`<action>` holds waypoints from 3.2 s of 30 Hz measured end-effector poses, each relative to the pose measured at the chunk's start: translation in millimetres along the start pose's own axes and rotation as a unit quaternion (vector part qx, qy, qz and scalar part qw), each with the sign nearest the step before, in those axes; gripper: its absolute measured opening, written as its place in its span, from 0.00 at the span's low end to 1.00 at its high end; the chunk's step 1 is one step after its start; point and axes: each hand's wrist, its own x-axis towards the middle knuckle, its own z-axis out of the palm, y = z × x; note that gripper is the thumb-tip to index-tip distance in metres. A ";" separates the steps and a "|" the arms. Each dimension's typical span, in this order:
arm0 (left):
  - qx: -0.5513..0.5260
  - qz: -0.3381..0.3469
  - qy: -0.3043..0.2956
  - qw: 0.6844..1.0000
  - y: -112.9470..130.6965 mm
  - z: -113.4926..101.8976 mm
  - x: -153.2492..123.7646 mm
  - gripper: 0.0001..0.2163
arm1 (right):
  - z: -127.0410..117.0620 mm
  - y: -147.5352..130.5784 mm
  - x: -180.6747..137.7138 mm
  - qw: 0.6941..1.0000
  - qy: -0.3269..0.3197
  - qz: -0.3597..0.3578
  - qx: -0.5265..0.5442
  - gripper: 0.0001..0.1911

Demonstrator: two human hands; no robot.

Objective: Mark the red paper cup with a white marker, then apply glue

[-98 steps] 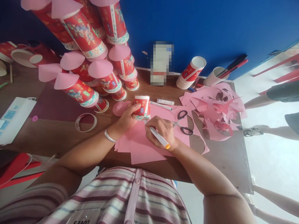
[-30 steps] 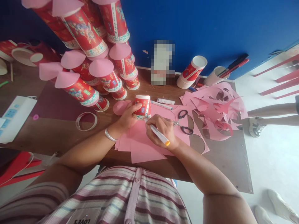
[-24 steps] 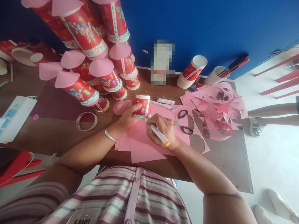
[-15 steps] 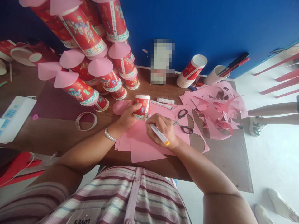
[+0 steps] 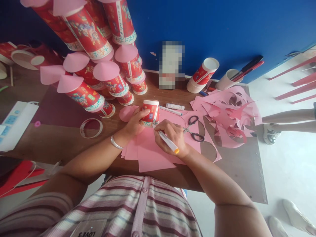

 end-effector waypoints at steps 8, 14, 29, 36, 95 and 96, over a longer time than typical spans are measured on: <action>0.008 -0.001 0.003 1.000 0.3 0.7 -0.3 0.11 | -0.7 -0.1 0.2 1.000 -0.006 0.001 -0.001 0.08; 0.021 0.010 0.015 1.000 -0.8 -0.3 -0.2 0.12 | -1.4 -0.7 0.5 1.000 -0.012 0.000 0.004 0.08; 0.005 0.012 0.000 1.000 2.6 1.8 -2.1 0.11 | -1.0 -1.3 0.2 1.000 -0.015 0.001 0.008 0.09; -0.008 0.013 0.004 1.000 -4.2 -0.8 1.9 0.13 | -1.9 -2.5 -0.9 1.000 -0.005 0.000 0.004 0.09; 0.067 0.023 0.050 0.996 -1.8 -0.2 -0.9 0.09 | 0.8 -1.7 -1.3 1.000 0.010 -0.016 -0.024 0.09; 0.070 0.023 0.056 0.996 -1.4 0.1 -1.1 0.09 | 0.9 -1.5 -1.4 0.999 0.010 -0.018 -0.025 0.09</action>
